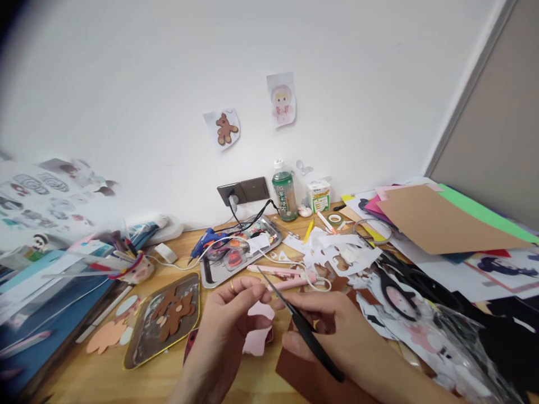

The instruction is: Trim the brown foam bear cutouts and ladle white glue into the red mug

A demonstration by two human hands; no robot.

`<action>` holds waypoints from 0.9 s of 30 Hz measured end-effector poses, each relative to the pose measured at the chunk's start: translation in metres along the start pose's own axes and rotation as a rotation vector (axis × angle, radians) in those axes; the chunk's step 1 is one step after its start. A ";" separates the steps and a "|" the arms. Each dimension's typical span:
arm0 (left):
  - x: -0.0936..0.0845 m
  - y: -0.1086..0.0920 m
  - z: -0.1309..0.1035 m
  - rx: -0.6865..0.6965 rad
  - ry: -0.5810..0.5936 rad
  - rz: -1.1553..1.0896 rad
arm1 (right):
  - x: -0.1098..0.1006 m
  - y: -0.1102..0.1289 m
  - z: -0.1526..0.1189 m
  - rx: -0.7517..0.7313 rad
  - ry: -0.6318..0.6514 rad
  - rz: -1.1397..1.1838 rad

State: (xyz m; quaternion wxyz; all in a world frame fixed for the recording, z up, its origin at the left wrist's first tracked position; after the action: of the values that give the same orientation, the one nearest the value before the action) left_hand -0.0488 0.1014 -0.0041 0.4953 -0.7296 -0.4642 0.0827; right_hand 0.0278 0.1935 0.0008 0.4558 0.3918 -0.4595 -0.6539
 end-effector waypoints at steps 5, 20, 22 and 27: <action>-0.002 -0.001 -0.001 0.014 -0.023 0.012 | 0.004 0.003 0.000 0.041 0.063 0.000; -0.003 -0.002 0.001 0.010 -0.026 -0.011 | 0.006 0.000 0.001 0.044 0.118 0.005; -0.004 -0.001 0.001 0.004 -0.029 -0.014 | 0.006 0.001 0.000 0.046 0.115 0.023; -0.004 -0.001 0.000 0.014 -0.039 -0.008 | 0.007 0.001 0.000 0.064 0.111 0.035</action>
State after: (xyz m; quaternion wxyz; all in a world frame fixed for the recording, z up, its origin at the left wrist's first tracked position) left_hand -0.0516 0.0980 -0.0045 0.4914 -0.7225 -0.4763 0.0981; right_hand 0.0260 0.1865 0.0016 0.4794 0.4337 -0.4609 -0.6080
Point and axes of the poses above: each hand's wrist, its own z-axis towards the middle knuckle, its own x-axis out of the palm, y = z × x, the point moved 7 cm from there along z, towards the middle knuckle, and after that the axes turned 13 degrees about -x, right-handed, at the moved point
